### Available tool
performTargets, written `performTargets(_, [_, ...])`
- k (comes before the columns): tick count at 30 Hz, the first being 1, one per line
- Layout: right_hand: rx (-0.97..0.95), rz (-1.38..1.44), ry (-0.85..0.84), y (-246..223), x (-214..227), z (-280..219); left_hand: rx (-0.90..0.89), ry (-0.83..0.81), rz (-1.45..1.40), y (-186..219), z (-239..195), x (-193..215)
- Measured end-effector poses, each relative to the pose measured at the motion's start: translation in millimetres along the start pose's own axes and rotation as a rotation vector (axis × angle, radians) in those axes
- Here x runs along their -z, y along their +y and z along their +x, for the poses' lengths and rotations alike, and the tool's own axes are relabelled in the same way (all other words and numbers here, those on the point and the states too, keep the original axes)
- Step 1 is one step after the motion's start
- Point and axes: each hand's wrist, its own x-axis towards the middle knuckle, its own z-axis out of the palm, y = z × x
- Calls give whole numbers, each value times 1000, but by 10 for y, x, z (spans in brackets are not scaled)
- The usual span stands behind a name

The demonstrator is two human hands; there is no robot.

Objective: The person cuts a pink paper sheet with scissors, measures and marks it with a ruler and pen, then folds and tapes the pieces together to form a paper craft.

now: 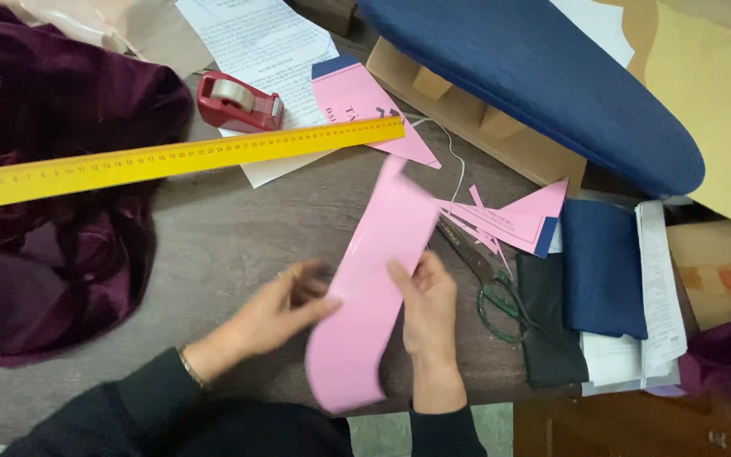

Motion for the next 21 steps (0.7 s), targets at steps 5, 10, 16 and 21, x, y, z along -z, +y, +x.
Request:
performTargets(5, [21,162,41,-250,-193,-122,58,-70,-153,128,-158,224])
performTargets(10, [9,-419,91,-166,481,77,249,34,507,-87,-160,1152])
performTargets(16, [332,-1269,47,76,1717,558,349,92,1059,-415,-227,1456])
performTargets(21, [373,-1480,-151,147,1957,722,-364,383,1085,-35,64,1047])
